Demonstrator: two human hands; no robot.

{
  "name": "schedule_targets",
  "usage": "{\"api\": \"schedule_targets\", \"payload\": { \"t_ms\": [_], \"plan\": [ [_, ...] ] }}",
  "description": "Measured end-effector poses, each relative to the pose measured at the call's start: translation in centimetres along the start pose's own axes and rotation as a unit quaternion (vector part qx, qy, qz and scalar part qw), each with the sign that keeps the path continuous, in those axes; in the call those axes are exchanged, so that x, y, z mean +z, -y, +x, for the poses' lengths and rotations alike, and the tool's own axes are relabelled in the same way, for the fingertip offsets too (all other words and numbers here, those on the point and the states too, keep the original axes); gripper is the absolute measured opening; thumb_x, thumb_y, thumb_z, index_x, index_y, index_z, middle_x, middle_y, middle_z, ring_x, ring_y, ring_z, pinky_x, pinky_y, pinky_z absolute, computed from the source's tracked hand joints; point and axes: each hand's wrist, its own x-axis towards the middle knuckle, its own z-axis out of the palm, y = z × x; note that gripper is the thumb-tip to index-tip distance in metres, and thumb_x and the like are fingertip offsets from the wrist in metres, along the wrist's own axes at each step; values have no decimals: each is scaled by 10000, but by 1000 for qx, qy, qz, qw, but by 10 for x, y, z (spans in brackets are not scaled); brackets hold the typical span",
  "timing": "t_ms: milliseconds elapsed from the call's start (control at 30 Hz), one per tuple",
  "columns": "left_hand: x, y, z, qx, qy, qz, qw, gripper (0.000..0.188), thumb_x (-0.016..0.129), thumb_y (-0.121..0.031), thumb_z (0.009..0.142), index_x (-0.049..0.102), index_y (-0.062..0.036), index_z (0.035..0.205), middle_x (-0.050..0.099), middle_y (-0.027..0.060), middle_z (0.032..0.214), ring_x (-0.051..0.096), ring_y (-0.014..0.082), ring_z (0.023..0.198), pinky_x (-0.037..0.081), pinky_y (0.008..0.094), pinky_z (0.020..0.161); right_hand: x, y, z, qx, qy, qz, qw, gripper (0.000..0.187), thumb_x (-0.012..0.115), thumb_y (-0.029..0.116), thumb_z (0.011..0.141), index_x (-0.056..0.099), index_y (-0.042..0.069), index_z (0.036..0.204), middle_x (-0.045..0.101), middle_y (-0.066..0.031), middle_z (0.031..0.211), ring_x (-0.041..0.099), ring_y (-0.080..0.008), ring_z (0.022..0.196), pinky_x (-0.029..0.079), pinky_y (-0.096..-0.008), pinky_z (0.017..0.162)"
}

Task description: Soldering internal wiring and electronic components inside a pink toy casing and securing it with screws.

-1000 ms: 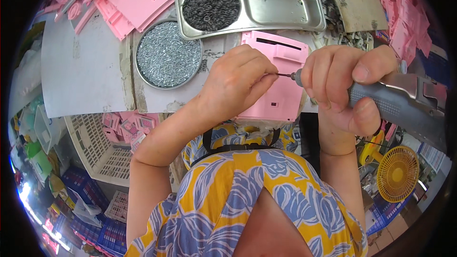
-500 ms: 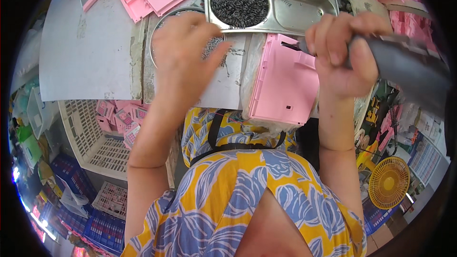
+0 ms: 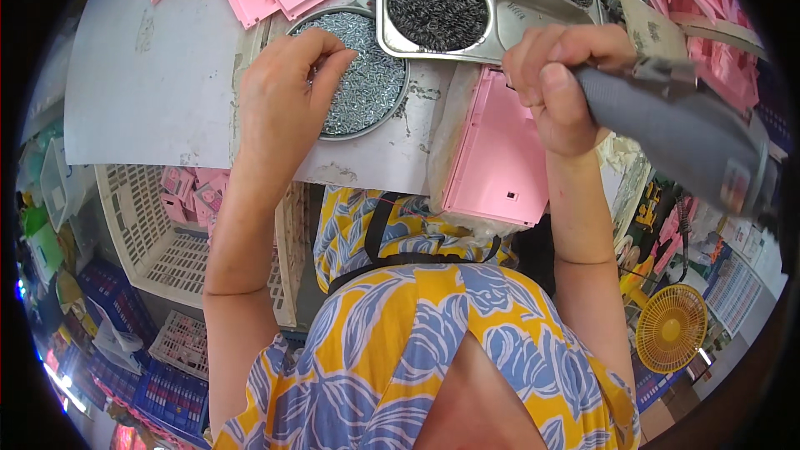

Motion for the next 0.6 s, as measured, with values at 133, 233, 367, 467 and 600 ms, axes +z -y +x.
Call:
{"api": "schedule_targets", "payload": {
  "t_ms": [133, 233, 367, 467, 600],
  "plan": [
    [4, -6, 0, 70, -26, -54, 996, 107, 733, -81, 863, 727, -66, 969, 693, 91, 805, 664, 287, 728, 520, 379, 660, -2, -2, -1, -15, 26, -29, 999, 198, 608, 90, 947, 444, 60, 1053, 457, -48, 644, 411, -129, 527, 370, -295, 478],
    [18, -17, -9, 122, -19, -92, 988, 195, 715, -49, 862, 716, -73, 1055, 732, 84, 879, 702, 277, 776, 554, 372, 690, -9, -3, 3, 20, 42, -12, 999, 249, 610, 145, 955, 488, 64, 1156, 467, -34, 651, 411, -128, 527, 369, -294, 481],
    [33, -44, -21, 147, 36, -162, 975, 356, 651, 51, 897, 616, -18, 1244, 768, 115, 1019, 755, 243, 911, 584, 330, 805, -7, 23, 17, 15, 18, 111, 994, 365, 606, 265, 973, 511, 97, 1283, 498, 1, 665, 408, -115, 518, 366, -291, 485],
    [43, -55, -21, 171, 54, -204, 962, 479, 652, 68, 879, 529, -8, 1336, 770, 128, 1032, 755, 282, 932, 586, 345, 804, -6, 59, 19, 17, 81, 164, 983, 357, 594, 305, 984, 507, 115, 1274, 518, 26, 673, 431, -104, 520, 378, -288, 495],
    [51, -61, -24, 193, 31, -229, 954, 557, 692, 26, 837, 517, -44, 1361, 761, 91, 931, 727, 283, 819, 578, 371, 693, 1, 69, 12, 36, 108, 165, 980, 342, 588, 317, 989, 493, 124, 1256, 528, 37, 677, 465, -103, 529, 395, -292, 507]
  ]
}}
